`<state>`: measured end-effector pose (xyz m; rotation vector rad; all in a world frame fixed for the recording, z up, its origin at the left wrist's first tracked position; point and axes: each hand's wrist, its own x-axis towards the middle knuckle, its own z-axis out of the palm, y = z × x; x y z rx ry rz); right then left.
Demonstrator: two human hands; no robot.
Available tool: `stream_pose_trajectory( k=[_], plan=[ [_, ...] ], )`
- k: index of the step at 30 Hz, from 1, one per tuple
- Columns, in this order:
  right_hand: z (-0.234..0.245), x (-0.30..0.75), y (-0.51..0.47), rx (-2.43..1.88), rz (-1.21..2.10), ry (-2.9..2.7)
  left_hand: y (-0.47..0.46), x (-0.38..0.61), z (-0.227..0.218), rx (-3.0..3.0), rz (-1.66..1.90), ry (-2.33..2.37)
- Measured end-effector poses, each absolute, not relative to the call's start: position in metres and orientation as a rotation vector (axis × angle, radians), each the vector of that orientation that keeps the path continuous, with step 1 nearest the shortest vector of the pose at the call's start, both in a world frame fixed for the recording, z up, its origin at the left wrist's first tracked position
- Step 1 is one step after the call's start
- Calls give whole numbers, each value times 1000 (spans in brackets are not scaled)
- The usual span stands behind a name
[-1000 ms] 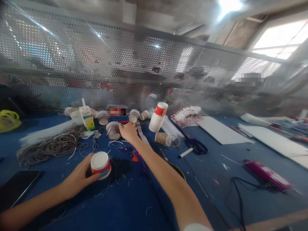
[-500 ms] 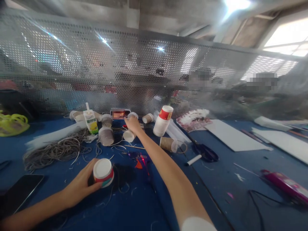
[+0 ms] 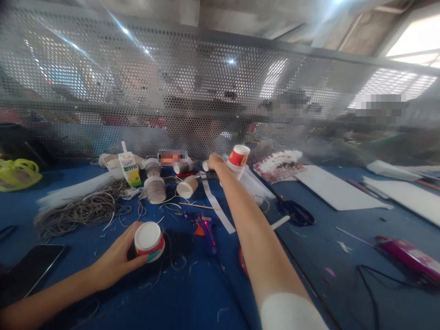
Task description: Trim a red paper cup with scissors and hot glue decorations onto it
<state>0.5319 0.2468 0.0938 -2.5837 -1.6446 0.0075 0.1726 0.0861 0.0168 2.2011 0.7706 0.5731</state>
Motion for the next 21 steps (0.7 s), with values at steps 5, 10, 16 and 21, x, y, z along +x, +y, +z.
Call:
stream_pose_trajectory(
  k=[5,10,16,21],
  plan=[
    [106,527,256,-2603,65,-1667,87,173,18,2204,588,774],
    [104,518,253,-2608,-172,-1554,88,172,18,2211,583,762],
    [101,500,237,-2354,-320,-1865,87,172,17,2227,591,740],
    [94,473,233,-1981,-272,-2422,86,172,18,2239,604,720]
  ],
)
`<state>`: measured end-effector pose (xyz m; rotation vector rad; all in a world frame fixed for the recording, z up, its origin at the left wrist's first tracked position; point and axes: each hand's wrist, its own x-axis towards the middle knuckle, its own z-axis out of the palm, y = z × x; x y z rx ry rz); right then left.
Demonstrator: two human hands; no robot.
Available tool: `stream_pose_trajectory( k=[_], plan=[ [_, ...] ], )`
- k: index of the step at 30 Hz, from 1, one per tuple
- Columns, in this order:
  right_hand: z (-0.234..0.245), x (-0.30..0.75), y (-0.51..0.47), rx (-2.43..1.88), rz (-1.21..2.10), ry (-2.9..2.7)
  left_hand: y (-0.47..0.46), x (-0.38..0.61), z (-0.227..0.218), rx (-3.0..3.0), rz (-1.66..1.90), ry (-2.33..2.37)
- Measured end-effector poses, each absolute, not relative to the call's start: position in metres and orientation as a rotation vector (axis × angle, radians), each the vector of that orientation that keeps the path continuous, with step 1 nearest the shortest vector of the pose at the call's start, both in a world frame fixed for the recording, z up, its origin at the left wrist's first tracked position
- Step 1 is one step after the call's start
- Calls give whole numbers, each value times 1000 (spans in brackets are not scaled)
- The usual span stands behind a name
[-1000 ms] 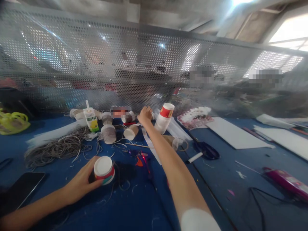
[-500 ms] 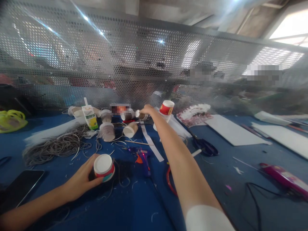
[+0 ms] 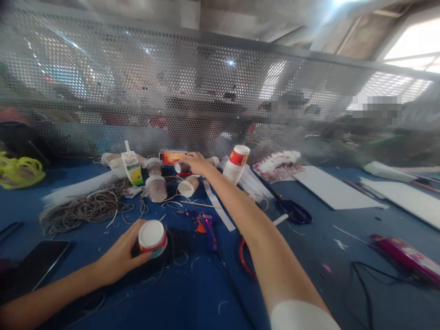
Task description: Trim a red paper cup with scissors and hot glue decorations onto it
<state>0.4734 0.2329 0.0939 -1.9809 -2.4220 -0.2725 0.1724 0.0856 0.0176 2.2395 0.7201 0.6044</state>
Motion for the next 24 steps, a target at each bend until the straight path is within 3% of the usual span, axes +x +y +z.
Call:
stream_pose_trajectory(
  k=[13,20,24],
  plan=[
    [112,482,218,-2317,-603,-2227,88,172,17,2259,623,702],
    [111,479,179,-2266,-573,-2136,86,173,17,2261,638,715],
    [104,462,169,-2054,-378,-2330,87,172,16,2285,652,701]
  ],
)
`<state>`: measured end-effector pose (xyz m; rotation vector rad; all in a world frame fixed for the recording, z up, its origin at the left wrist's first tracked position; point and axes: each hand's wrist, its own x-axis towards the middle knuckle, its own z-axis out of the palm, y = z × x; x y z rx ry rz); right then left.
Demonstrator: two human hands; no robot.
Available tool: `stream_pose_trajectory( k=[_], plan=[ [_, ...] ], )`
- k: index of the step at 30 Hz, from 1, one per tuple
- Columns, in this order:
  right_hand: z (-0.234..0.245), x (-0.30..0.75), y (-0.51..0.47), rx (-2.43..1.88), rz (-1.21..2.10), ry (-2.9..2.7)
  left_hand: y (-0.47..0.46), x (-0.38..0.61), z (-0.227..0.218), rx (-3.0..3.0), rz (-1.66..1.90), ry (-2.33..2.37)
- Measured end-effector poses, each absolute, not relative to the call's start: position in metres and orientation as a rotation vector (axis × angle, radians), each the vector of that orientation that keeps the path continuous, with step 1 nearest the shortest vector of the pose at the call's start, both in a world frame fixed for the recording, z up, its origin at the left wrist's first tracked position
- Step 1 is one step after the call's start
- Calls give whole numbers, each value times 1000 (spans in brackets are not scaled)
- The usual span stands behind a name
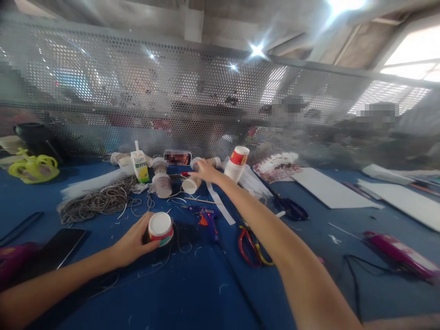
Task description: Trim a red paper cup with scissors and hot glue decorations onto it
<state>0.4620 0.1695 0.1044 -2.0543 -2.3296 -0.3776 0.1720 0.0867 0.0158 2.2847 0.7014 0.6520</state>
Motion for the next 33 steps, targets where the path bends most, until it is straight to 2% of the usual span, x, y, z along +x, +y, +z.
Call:
stream_pose_trajectory(
  k=[4,12,18,22,24,26,33],
  plan=[
    [94,455,167,-1979,-238,-2419,87,172,16,2275,662,710],
    [86,459,142,-2091,-368,-1930,91,172,10,2129,732,719],
    [68,443,88,-1895,-291,-1716,93,172,6,1843,756,610],
    [65,413,45,-1641,-117,-1851,89,172,7,1805,727,534],
    [63,395,29,-1359,205,-1902,85,172,7,1781,711,496],
    [57,380,18,-1190,388,-1960,82,171,7,1729,683,452],
    [32,366,7,-1126,433,-2054,79,171,10,1625,607,343]
  ],
)
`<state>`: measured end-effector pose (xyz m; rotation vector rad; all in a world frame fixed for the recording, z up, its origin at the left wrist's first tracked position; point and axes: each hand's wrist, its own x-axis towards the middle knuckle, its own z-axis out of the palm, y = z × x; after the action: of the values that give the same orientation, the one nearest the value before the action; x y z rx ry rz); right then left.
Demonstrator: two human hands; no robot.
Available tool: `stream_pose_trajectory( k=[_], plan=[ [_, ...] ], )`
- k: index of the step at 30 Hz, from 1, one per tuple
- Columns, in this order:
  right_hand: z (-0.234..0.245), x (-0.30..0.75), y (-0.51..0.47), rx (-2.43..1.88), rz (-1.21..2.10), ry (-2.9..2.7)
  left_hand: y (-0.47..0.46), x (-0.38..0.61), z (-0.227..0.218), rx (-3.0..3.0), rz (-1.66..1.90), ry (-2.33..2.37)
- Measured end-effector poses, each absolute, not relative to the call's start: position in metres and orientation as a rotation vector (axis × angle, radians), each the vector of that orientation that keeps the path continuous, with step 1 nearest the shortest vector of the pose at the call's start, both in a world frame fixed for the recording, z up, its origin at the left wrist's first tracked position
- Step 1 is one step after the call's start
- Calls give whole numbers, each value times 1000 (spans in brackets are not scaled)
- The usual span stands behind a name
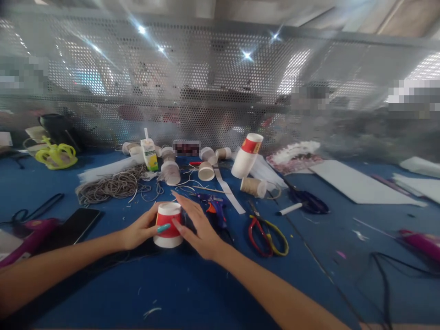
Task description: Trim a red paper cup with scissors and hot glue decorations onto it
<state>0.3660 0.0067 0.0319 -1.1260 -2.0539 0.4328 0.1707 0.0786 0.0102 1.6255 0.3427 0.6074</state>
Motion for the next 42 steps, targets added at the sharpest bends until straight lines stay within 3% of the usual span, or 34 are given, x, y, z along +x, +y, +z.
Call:
stream_pose_trajectory(
  k=[5,29,42],
  plan=[
    [31,369,-1,-1113,236,-2164,77,172,11,1660,603,352],
    [32,362,-9,-1246,-18,-2436,80,170,7,1820,617,395],
    [22,362,-9,-1130,281,-2149,67,171,7,1423,630,220]
  ],
)
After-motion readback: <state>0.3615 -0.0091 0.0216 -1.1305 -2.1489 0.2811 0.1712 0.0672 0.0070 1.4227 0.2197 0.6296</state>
